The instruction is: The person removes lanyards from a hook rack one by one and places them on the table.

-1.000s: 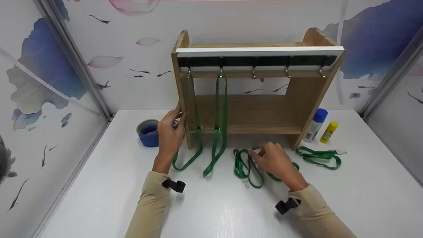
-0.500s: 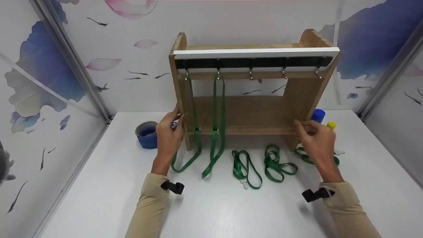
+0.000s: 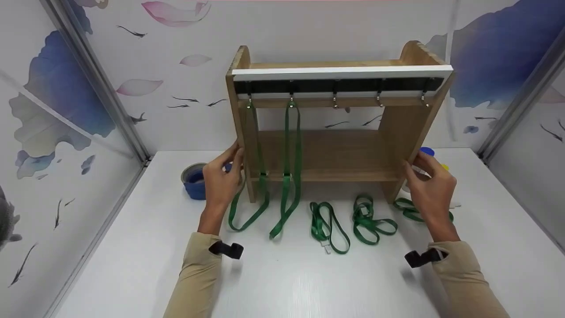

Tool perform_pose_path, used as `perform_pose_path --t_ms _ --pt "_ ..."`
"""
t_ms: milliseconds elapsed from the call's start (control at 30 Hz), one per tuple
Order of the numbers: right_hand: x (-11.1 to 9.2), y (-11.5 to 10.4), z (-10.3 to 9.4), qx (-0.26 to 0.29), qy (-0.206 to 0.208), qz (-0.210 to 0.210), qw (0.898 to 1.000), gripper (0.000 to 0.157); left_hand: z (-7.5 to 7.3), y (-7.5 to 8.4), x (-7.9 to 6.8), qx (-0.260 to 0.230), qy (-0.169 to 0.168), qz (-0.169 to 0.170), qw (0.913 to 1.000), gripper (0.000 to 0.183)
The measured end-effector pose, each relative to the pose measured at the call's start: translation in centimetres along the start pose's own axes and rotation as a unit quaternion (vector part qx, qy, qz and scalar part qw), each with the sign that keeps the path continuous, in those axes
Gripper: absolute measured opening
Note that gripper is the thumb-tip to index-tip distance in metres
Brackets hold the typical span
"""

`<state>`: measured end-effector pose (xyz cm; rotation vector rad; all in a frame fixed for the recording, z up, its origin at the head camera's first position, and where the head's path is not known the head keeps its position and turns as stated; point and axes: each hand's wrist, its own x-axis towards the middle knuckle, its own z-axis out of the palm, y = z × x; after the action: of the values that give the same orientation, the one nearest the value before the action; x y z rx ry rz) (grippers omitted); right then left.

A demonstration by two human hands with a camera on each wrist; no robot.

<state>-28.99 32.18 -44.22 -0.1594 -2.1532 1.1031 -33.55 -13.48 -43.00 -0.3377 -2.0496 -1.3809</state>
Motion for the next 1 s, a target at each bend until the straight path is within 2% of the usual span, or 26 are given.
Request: perform_pose_path --t_ms 67,167,233,300,400,500,600,700,1000 --pt "0.1 0.0 0.0 0.000 0.000 -0.006 1.000 0.046 -0.1 0.7 0.1 -0.009 0.050 0.017 0.9986 0.031" --pt "0.1 -0.1 -0.1 -0.001 -0.004 -0.009 1.000 0.045 0.1 2.1 0.1 -0.007 0.127 0.076 0.9890 0.021" --pt "0.1 -0.2 -0.1 0.000 -0.006 -0.007 1.000 0.045 0.6 3.2 -0.1 0.001 0.150 0.123 0.9811 0.016" --pt "0.1 -0.2 -0.1 0.000 -0.006 -0.004 1.000 0.045 1.4 4.2 -0.4 0.013 0.134 0.161 0.9777 0.014" --pt "-0.1 -0.1 -0.1 0.000 -0.006 -0.002 1.000 0.045 2.8 5.1 -1.2 0.032 0.051 0.172 0.9833 0.015" --pt "-0.2 0.0 0.1 0.002 -0.007 0.000 1.000 0.045 4.2 5.3 -2.3 0.064 -0.044 0.134 0.9879 0.018" --pt "-0.3 0.1 0.2 0.003 -0.010 0.003 1.000 0.045 5.3 5.2 -3.3 0.101 -0.096 0.086 0.9864 0.019" --pt "-0.3 0.1 0.2 0.003 -0.011 0.005 1.000 0.045 6.1 5.1 -3.9 0.121 -0.106 0.066 0.9848 0.019" --pt "-0.4 0.0 0.2 -0.002 -0.001 -0.004 1.000 0.047 6.9 5.1 -4.1 0.110 -0.090 0.058 0.9882 0.017"
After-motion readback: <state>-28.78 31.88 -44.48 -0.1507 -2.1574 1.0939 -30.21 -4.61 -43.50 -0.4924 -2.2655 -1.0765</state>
